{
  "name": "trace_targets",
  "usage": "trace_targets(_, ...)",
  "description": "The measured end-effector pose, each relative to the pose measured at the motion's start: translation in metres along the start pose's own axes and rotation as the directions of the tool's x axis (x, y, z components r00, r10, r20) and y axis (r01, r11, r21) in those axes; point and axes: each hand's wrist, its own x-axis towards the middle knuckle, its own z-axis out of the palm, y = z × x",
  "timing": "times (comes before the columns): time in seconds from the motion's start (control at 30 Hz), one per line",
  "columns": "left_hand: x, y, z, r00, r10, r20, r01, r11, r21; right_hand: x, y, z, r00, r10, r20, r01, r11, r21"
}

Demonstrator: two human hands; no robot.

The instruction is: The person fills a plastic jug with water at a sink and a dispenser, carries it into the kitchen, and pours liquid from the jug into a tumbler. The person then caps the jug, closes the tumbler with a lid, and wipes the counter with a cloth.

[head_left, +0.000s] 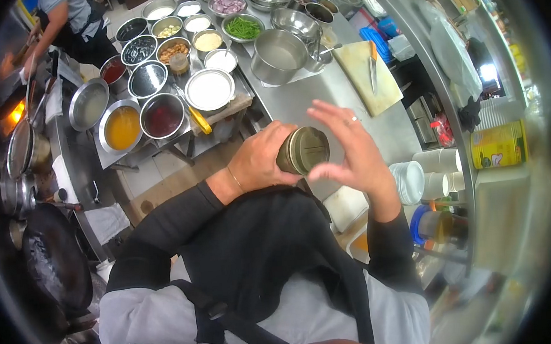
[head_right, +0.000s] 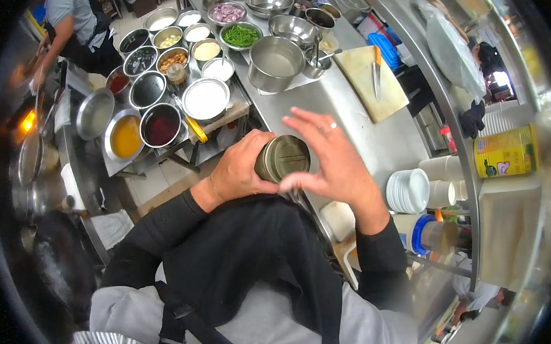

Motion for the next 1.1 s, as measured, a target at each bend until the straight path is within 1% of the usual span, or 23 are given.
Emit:
trace_targets(0.03,0.0,0.0,0.001,1.0,0.002,-0.022,-0.001,1.0,0.004,0.001,0.002,0.0,0.996,-0.016,-0.084,0.012,0.999,-0.049)
trace_targets(0.07,-0.001,0.0,0.002,0.999,0.003,-0.043,-0.003,1.0,0.007,0.002,0.003,0.004,0.997,-0.015,-0.082,0.011,0.999,-0.049)
trace_targets(0.13,-0.002,-0.001,0.003,0.999,-0.003,-0.044,0.003,1.0,0.006,0.005,0.005,0.018,0.982,0.16,-0.099,-0.129,0.956,0.264)
trace_targets(0.17,-0.004,-0.002,0.003,0.999,-0.01,-0.044,0.01,1.0,0.007,0.007,0.005,0.023,0.983,0.156,-0.094,-0.127,0.956,0.264)
trace_targets(0.2,-0.008,-0.003,0.003,0.999,-0.017,-0.049,0.018,1.0,0.01,0.01,0.004,0.028,0.984,0.139,-0.108,-0.113,0.97,0.216)
trace_targets(0.23,-0.012,-0.005,0.004,0.997,-0.002,-0.078,0.005,0.999,0.034,0.014,0.003,0.033,0.986,0.117,-0.121,-0.095,0.981,0.17)
trace_targets(0.27,-0.016,-0.007,0.004,0.994,0.013,-0.11,-0.006,0.998,0.06,0.017,0.004,0.038,0.988,0.106,-0.112,-0.086,0.981,0.174)
trace_targets(0.33,-0.022,-0.009,0.001,0.993,-0.016,-0.117,0.025,0.997,0.074,0.026,0.006,0.046,0.989,0.015,-0.148,-0.019,1.0,-0.021)
trace_targets(0.37,-0.026,-0.009,0.001,0.993,-0.037,-0.112,0.046,0.996,0.078,0.03,0.004,0.049,0.991,0.004,-0.134,-0.007,1.0,-0.018)
trace_targets(0.43,-0.032,-0.011,-0.002,0.99,-0.054,-0.131,0.068,0.993,0.099,0.04,0.0,0.058,0.991,0.041,-0.13,-0.039,0.999,0.019)
trace_targets(0.5,-0.039,-0.01,-0.007,0.986,-0.072,-0.149,0.091,0.988,0.124,0.05,-0.003,0.064,0.994,0.018,-0.107,-0.017,1.0,0.014)
trace_targets(0.57,-0.046,-0.008,-0.012,0.976,-0.115,-0.183,0.136,0.985,0.108,0.061,-0.006,0.069,0.996,-0.007,-0.087,0.008,1.0,0.012)
trace_targets(0.63,-0.052,-0.004,-0.019,0.97,-0.139,-0.199,0.165,0.978,0.124,0.073,-0.011,0.073,0.999,0.03,-0.039,-0.029,1.0,0.012)
trace_targets(0.7,-0.057,-0.002,-0.024,0.962,-0.162,-0.22,0.196,0.97,0.145,0.087,-0.015,0.076,1.0,-0.027,0.003,0.027,1.0,-0.003)
trace_targets(0.77,-0.066,0.0,-0.03,0.951,-0.168,-0.258,0.205,0.971,0.125,0.099,-0.017,0.083,0.992,-0.121,0.037,0.123,0.991,-0.051)
trace_targets(0.8,-0.072,0.0,-0.031,0.939,-0.191,-0.286,0.241,0.958,0.153,0.107,-0.02,0.084,0.985,-0.152,0.087,0.156,0.987,-0.045)
trace_targets(0.87,-0.082,-0.004,-0.031,0.93,-0.14,-0.34,0.196,0.971,0.137,0.117,-0.04,0.089,0.969,-0.235,0.082,0.242,0.966,-0.088)
trace_targets(0.9,-0.088,-0.006,-0.034,0.918,-0.154,-0.366,0.225,0.961,0.161,0.122,-0.054,0.097,0.96,-0.278,0.032,0.279,0.959,-0.052)
trace_targets(0.93,-0.092,-0.008,-0.035,0.917,-0.163,-0.365,0.222,0.967,0.127,0.129,-0.07,0.106,0.952,-0.304,0.042,0.305,0.952,-0.034)
trace_targets(0.97,-0.092,-0.011,-0.031,0.92,-0.165,-0.356,0.207,0.975,0.084,0.133,-0.09,0.116,0.941,-0.324,0.092,0.328,0.944,-0.024)
trace_targets(1.03,-0.092,-0.011,-0.022,0.859,-0.135,-0.494,0.086,0.989,-0.121,0.134,-0.122,0.151,0.917,-0.36,0.174,0.375,0.925,-0.064)
trace_targets(1.07,-0.093,0.003,-0.03,0.819,-0.395,-0.416,0.476,0.873,0.109,0.132,-0.137,0.161,0.869,-0.435,0.236,0.462,0.884,-0.073)
trace_targets(1.1,-0.097,0.002,-0.03,0.761,-0.508,-0.403,0.621,0.75,0.228,0.13,-0.153,0.171,0.811,-0.505,0.295,0.546,0.835,-0.071)
